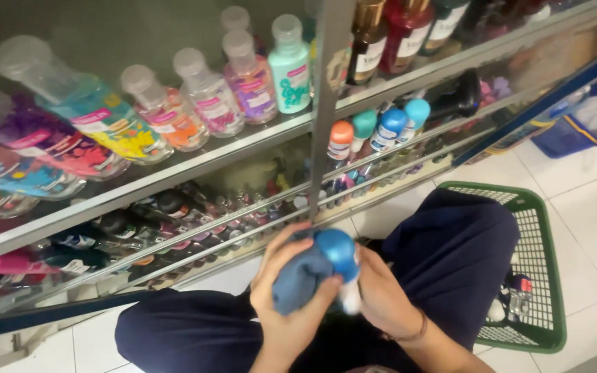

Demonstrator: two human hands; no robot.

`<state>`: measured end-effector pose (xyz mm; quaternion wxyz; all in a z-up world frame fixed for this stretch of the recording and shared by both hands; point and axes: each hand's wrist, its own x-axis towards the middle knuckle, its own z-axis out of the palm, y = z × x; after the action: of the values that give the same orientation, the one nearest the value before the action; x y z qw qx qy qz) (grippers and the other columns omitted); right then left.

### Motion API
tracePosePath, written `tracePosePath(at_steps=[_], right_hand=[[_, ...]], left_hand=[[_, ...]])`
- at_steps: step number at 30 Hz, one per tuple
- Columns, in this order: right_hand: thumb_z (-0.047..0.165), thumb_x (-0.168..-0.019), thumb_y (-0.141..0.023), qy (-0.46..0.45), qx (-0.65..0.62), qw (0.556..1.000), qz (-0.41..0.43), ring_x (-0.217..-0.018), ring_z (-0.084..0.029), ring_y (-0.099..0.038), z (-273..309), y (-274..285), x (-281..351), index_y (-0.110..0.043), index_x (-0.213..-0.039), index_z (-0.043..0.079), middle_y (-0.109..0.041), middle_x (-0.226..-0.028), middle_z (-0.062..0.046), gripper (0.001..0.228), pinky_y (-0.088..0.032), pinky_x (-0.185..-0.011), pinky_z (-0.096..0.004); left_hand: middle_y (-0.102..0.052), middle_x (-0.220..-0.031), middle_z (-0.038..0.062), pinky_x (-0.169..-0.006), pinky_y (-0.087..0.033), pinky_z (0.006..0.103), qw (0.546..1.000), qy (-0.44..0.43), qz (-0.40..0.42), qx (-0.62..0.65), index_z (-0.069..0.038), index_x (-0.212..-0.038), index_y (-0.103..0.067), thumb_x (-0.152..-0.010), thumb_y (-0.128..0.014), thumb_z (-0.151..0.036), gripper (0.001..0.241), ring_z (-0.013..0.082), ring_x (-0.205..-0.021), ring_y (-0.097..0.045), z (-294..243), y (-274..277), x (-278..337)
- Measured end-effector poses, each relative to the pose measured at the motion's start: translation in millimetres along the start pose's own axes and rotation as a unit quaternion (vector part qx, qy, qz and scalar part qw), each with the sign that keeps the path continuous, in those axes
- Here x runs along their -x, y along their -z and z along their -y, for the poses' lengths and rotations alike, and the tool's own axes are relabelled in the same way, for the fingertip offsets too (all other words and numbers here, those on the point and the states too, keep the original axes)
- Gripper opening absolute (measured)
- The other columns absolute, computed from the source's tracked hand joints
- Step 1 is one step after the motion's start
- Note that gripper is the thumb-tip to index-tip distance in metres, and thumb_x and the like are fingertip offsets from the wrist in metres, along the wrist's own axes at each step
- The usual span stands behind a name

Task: The person cleans a glass shelf in a store by wiping it with a cloth and using a handheld device to scan or clean bottles. They pick up bottles from a green basket, wipe the shelf, and place the bottles back on the shelf.

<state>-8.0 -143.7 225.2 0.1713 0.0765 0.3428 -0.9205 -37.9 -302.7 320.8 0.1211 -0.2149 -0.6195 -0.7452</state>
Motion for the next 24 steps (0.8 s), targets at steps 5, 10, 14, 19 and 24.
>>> tracePosePath(at_steps=[5, 10, 14, 19, 24], right_hand=[[0.051, -0.111, -0.045, 0.211, 0.331, 0.919, -0.027, -0.11, -0.013, -0.055, -23, 18, 13, -0.04, -0.149, -0.001, -0.058, -0.128, -0.007, 0.064, -0.048, -0.096, -0.027], [0.047, -0.117, -0.029, 0.147, -0.085, 0.984, 0.061, -0.086, -0.017, -0.05, -52, 97, 17, -0.051, -0.144, -0.011, -0.061, -0.114, -0.013, 0.067, -0.043, -0.081, -0.033], [0.074, -0.086, -0.03, 0.165, 0.035, 0.981, -0.096, -0.105, -0.018, -0.058, 42, -12, 14, -0.05, -0.128, 0.003, -0.061, -0.115, -0.006, 0.085, -0.05, -0.094, -0.034], [0.082, -0.097, -0.036, 0.322, 0.056, 0.943, -0.053, -0.101, -0.024, -0.053, 49, 18, 6, -0.052, -0.127, -0.001, -0.056, -0.107, -0.01, 0.09, -0.047, -0.093, -0.039], [0.079, -0.087, -0.054, 0.349, 0.078, 0.933, 0.032, -0.104, -0.025, -0.058, 45, -7, -1, -0.05, -0.142, 0.007, -0.061, -0.111, -0.012, 0.091, -0.049, -0.093, -0.038]], left_hand=[[-0.063, -0.146, 0.026, -0.108, -0.058, 0.0425, 0.983, -0.019, -0.036, -0.177, -0.002, -0.128, -0.069, -0.084, -0.082, -0.001, 0.046, 0.0387, -0.132, -0.069, 22, -19, 2], [-0.055, -0.147, 0.028, -0.115, -0.051, 0.0526, 0.956, -0.161, 0.028, -0.244, -0.003, -0.124, -0.071, -0.079, -0.084, -0.004, 0.047, 0.049, -0.139, -0.056, 29, -34, 20], [-0.057, -0.144, 0.025, -0.115, -0.045, 0.0616, 0.936, -0.192, 0.125, -0.268, -0.004, -0.124, -0.073, -0.081, -0.082, -0.008, 0.044, 0.0525, -0.137, -0.054, 34, -32, 44], [-0.061, -0.145, 0.024, -0.113, -0.05, 0.0506, 0.973, 0.016, 0.089, -0.211, -0.001, -0.126, -0.072, -0.082, -0.074, -0.004, 0.044, 0.0414, -0.136, -0.061, 76, -24, 72], [-0.069, -0.138, 0.019, -0.11, -0.048, 0.0372, 0.949, 0.306, -0.048, 0.064, 0.006, -0.135, -0.061, -0.09, -0.066, -0.004, 0.047, 0.0276, -0.127, -0.065, 68, -32, 52]])
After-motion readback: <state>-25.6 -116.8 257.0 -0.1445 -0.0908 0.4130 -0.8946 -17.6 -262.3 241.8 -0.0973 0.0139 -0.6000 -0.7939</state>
